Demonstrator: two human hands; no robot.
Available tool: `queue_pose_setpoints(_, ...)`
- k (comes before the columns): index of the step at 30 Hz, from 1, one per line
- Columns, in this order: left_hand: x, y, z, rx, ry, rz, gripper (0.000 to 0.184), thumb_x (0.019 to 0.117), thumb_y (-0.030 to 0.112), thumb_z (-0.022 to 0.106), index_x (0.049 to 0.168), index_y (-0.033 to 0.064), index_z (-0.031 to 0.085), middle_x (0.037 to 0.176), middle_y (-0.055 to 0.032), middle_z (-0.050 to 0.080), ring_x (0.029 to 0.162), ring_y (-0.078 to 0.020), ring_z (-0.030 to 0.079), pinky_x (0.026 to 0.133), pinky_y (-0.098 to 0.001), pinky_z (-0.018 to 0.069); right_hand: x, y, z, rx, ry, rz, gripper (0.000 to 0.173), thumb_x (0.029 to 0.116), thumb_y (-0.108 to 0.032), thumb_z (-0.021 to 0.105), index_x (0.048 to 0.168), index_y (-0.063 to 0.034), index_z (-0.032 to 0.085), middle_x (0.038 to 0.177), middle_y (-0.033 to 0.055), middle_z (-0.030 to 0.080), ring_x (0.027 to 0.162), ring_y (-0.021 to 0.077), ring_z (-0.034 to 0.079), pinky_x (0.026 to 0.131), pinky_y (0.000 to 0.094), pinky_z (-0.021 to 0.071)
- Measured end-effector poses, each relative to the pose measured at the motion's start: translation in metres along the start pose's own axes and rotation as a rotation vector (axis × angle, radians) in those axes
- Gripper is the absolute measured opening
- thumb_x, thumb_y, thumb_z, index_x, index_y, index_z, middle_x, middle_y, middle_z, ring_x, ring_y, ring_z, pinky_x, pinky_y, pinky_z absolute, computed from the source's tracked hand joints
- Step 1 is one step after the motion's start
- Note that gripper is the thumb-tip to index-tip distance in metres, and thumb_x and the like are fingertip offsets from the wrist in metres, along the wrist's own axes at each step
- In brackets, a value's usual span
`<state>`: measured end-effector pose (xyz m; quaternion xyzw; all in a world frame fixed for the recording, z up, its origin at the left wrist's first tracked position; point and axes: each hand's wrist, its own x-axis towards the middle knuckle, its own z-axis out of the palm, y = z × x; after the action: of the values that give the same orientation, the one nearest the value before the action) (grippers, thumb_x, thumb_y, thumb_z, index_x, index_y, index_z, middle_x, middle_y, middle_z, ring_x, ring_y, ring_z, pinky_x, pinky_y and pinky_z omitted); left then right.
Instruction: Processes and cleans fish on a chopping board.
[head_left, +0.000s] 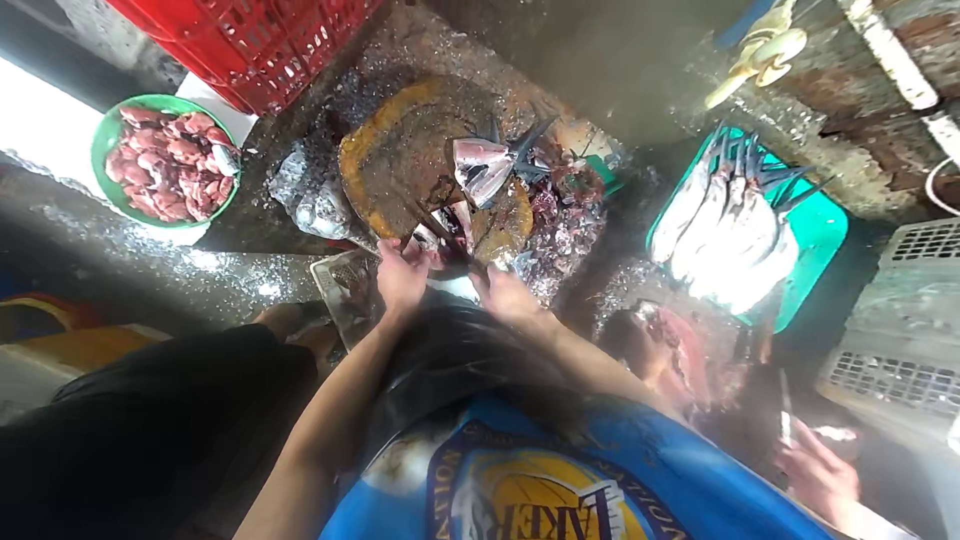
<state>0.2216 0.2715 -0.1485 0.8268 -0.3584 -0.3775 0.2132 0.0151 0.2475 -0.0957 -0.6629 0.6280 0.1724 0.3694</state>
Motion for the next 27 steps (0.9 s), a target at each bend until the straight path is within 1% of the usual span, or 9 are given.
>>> queue_pose_setpoints(3, -0.002, 0.01, 0.0, -0.074, -0.011, 0.114, 0.071, 0.0857, 0.031, 0.083, 0.142, 0.0154, 0.043, 0.104, -0.0138, 0.073, 0.09, -0.0365, 0.072, 0.073, -0.0613, 0.0589, -0.014, 0.006, -0.013, 0.151, 0.146, -0.037, 0.057, 0.107, -0.058, 0.04, 0.113, -0.0063, 0.065, 0.088, 0.0159, 0.07, 0.086, 0.0333, 0.072, 0.077, 0.0557, 0.0586)
queue_pose_setpoints(6, -0.006, 0.026, 0.0, -0.413, -0.133, 0.309, 0.063, 0.0936, 0.023, 0.076, 0.145, 0.016, 0.041, 0.103, -0.0089, 0.075, 0.078, -0.0222, 0.074, 0.064, -0.0421, 0.0632, -0.015, 0.029, -0.01, 0.272, 0.514, -0.093, 0.057, 0.1069, -0.053, 0.042, 0.108, -0.0007, 0.066, 0.071, 0.0119, 0.065, 0.066, 0.0286, 0.068, 0.064, 0.0512, 0.0577)
queue_pose_setpoints(8, -0.007, 0.039, 0.005, -0.432, -0.192, 0.408, 0.062, 0.0949, 0.024, 0.074, 0.145, 0.0145, 0.04, 0.106, -0.0081, 0.074, 0.078, -0.0199, 0.072, 0.065, -0.0376, 0.0617, -0.001, 0.047, -0.003, 0.288, 0.627, -0.019, 0.06, 0.1071, -0.049, 0.041, 0.122, 0.0053, 0.063, 0.077, 0.0171, 0.069, 0.071, 0.0332, 0.07, 0.068, 0.0537, 0.0584)
queue_pose_setpoints(10, 0.002, 0.058, 0.019, -0.075, -0.134, 0.434, 0.079, 0.0875, 0.043, 0.079, 0.148, 0.0074, 0.042, 0.128, -0.015, 0.064, 0.104, -0.0294, 0.069, 0.083, -0.047, 0.0615, 0.023, 0.069, 0.007, 0.253, 0.582, 0.123, 0.062, 0.1083, -0.047, 0.037, 0.136, 0.0043, 0.055, 0.093, 0.023, 0.072, 0.089, 0.0401, 0.073, 0.082, 0.0578, 0.0583)
queue_pose_setpoints(13, 0.007, 0.086, 0.041, 0.388, -0.173, 0.374, 0.097, 0.0831, 0.06, 0.075, 0.157, 0.0099, 0.037, 0.157, -0.031, 0.035, 0.14, -0.0492, 0.043, 0.099, -0.0609, 0.0523, 0.042, 0.084, 0.017, 0.2, 0.541, 0.199, 0.058, 0.1085, -0.047, 0.039, 0.133, 0.0019, 0.058, 0.099, 0.0235, 0.073, 0.095, 0.0406, 0.073, 0.087, 0.0587, 0.0573)
queue_pose_setpoints(18, 0.022, 0.091, 0.046, 0.657, -0.178, 0.4, 0.088, 0.0827, 0.014, 0.079, 0.158, 0.0117, 0.034, 0.159, -0.0289, 0.032, 0.144, -0.0492, 0.038, 0.099, -0.0606, 0.0519, 0.037, 0.073, 0.011, 0.176, 0.579, 0.145, 0.058, 0.1087, -0.043, 0.04, 0.135, 0.0056, 0.058, 0.106, 0.0243, 0.073, 0.101, 0.039, 0.072, 0.094, 0.0555, 0.0559)
queue_pose_setpoints(20, 0.033, 0.077, 0.041, 0.678, -0.08, 0.465, 0.068, 0.0899, 0.005, 0.068, 0.153, 0.0071, 0.043, 0.153, -0.0236, 0.044, 0.139, -0.0426, 0.047, 0.098, -0.0525, 0.0543, 0.039, 0.073, 0.011, 0.166, 0.585, 0.149, 0.059, 0.109, -0.043, 0.04, 0.137, 0.0054, 0.056, 0.108, 0.0248, 0.073, 0.103, 0.0395, 0.072, 0.095, 0.0554, 0.0555)
queue_pose_setpoints(22, 0.037, 0.058, 0.022, 0.55, -0.042, 0.491, 0.053, 0.0982, 0.008, 0.058, 0.15, 0.0045, 0.046, 0.148, -0.0204, 0.052, 0.136, -0.0369, 0.054, 0.1, -0.0486, 0.0545, 0.039, 0.072, 0.012, 0.152, 0.597, 0.134, 0.059, 0.1093, -0.042, 0.04, 0.138, 0.0069, 0.056, 0.111, 0.0269, 0.072, 0.106, 0.0411, 0.071, 0.097, 0.0553, 0.0542)
queue_pose_setpoints(27, 0.003, -0.029, -0.043, 0.084, 0.006, 0.289, 0.058, 0.0988, 0.026, 0.066, 0.149, 0.0037, 0.046, 0.14, -0.0211, 0.058, 0.124, -0.0345, 0.063, 0.103, -0.0539, 0.0534, 0.042, 0.08, 0.014, 0.155, 0.599, 0.151, 0.063, 0.1081, -0.045, 0.04, 0.14, 0.0076, 0.055, 0.117, 0.0296, 0.07, 0.113, 0.0434, 0.069, 0.102, 0.0559, 0.0516)
